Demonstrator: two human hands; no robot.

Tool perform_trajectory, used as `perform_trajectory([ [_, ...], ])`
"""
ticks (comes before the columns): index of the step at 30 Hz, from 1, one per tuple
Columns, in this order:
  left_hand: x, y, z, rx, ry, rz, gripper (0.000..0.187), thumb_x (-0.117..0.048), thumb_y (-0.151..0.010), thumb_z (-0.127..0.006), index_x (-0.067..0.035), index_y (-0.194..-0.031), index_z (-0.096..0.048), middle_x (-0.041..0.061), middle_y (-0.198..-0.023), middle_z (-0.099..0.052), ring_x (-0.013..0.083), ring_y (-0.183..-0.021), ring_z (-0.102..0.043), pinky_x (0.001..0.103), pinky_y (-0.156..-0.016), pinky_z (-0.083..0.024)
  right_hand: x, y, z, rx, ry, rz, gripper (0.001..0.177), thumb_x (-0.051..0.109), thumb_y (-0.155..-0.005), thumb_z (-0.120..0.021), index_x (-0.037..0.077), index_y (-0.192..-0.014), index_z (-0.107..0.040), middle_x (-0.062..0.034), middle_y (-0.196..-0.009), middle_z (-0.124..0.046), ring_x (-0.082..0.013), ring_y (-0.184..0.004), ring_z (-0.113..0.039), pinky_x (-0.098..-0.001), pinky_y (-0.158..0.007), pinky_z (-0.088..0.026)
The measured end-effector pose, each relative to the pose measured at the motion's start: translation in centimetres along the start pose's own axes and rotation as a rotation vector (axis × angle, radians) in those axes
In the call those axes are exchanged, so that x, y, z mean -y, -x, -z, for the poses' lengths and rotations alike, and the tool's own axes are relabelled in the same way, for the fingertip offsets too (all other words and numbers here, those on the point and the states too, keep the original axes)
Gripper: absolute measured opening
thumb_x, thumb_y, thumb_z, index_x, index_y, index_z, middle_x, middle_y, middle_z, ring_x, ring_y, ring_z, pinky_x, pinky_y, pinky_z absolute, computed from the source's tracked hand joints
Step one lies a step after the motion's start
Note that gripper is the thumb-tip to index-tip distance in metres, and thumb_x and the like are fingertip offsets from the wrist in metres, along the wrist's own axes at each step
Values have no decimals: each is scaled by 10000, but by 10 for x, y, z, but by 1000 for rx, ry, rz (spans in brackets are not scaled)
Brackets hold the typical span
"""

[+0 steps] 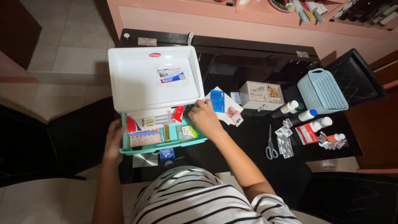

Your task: The person organizes various small items on a table into a light blue plastic basket and a white storage box. They handle packets, bottles, and a small box, using scissors to cut open a packet before placing the contents into the basket.

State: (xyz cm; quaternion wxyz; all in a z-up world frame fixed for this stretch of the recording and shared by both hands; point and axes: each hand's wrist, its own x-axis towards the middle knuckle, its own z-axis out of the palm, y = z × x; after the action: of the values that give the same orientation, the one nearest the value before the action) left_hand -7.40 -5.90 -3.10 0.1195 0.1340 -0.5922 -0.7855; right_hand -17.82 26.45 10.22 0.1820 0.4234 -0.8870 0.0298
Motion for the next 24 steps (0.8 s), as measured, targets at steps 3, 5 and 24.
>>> perform_trajectory([
  [3, -5, 6, 3, 19, 59, 72, 786, -481, -949, -572, -18, -1562, -405, 198, -1481, -526, 322, -1318, -528, 452, -1050, -455, -3, -4, -5, -13, 77, 28, 96, 69, -765, -741, 103, -853, -725, -23, -880, -685, -252, -1099, -584, -511, -1131, -355],
  [5, -10, 15, 2, -35, -31, 170, 826, -513, -914, -533, -81, -1591, -344, 148, -1536, -474, 297, -1361, -475, 460, -1059, -417, -3, -2, -2, -3, 36, 13, 178, 23, -725, -727, 89, -888, -703, -41, -924, -674, -266, -1104, -584, -554, -1166, -313],
  [24, -84, 70, -84, 105, -1420, -931, 411, -440, -824, -738, -82, -1025, -712, 99, -1330, -645, 391, -1335, -544, 606, -1153, -351, 2, 10, 46, -32, -428, -45, 267, -76, -762, -639, 12, -1010, -590, -167, -1010, -672, -384, -1028, -645, -454, -913, -500],
])
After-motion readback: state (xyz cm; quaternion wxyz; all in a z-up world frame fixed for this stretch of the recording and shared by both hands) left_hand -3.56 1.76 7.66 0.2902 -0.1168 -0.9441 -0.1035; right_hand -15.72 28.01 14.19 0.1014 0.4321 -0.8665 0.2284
